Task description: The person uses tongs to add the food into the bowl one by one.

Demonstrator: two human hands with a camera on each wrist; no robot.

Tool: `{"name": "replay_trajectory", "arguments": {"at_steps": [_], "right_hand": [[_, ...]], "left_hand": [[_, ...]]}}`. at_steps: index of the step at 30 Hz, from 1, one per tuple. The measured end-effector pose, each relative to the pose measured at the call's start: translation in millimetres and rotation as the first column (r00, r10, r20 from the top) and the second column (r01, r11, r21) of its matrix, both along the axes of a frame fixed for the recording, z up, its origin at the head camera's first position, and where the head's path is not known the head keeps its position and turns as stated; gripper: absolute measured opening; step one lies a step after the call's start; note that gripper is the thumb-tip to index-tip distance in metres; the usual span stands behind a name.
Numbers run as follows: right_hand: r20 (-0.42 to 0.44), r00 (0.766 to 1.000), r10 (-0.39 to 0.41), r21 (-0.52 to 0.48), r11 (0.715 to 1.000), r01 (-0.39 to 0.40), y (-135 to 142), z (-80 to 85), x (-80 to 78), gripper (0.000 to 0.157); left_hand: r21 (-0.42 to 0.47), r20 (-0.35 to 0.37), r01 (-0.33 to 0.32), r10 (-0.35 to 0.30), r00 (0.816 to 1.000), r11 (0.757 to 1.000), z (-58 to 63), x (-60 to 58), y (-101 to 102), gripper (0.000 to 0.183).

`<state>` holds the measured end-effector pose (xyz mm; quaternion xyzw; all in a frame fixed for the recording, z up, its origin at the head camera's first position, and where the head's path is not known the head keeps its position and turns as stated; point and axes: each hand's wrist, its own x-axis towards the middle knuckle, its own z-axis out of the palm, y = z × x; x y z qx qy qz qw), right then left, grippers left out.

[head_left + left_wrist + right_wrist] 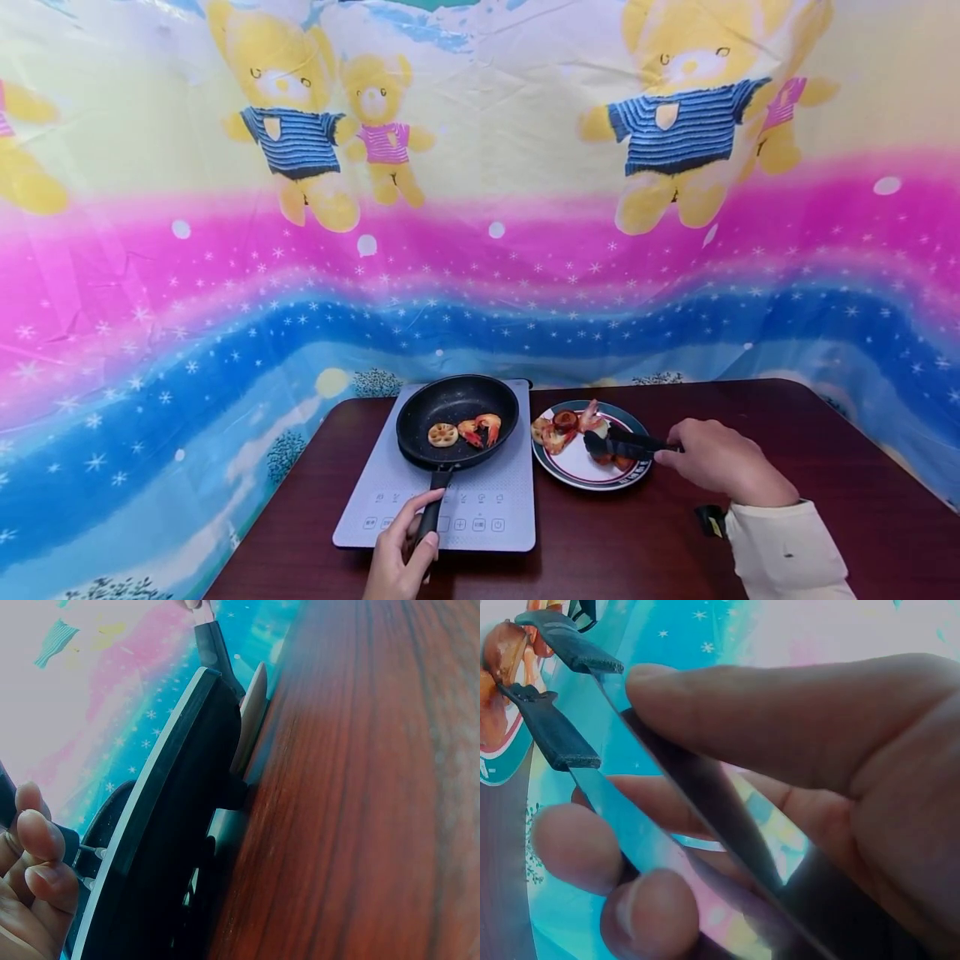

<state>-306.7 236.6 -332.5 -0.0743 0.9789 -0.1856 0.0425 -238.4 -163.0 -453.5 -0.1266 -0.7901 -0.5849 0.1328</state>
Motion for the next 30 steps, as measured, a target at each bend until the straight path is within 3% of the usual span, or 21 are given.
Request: {"name": "replay_trajectory", "arguments": {"at_steps": [13, 21, 30], "right_hand": [[-0.019, 0.998, 0.059, 0.011, 0.998, -0.059, -2.9, -0.2, -0.8, 0.033], [-0.026, 0.992, 0.126, -0.050, 0.991, -0.127, -4.2, -1.2, 2.4, 0.021], [0.004, 0.984, 0.178, -0.165, 0.971, -0.175, -2.0, 1.1, 6.1, 0.020]], "left_hand": [[-0.005, 0.019, -0.008, 0.008, 1.000, 1.000, 0.9, 0.6, 0.4, 0.044], [-0.012, 0.040, 0.004, -0.003, 0.999, 1.000, 1.2, 0.0, -0.8, 0.044], [-0.002, 0.030, 0.002, -0.002, 1.000, 1.000, 0.8, 0.1, -0.7, 0.044]]}}
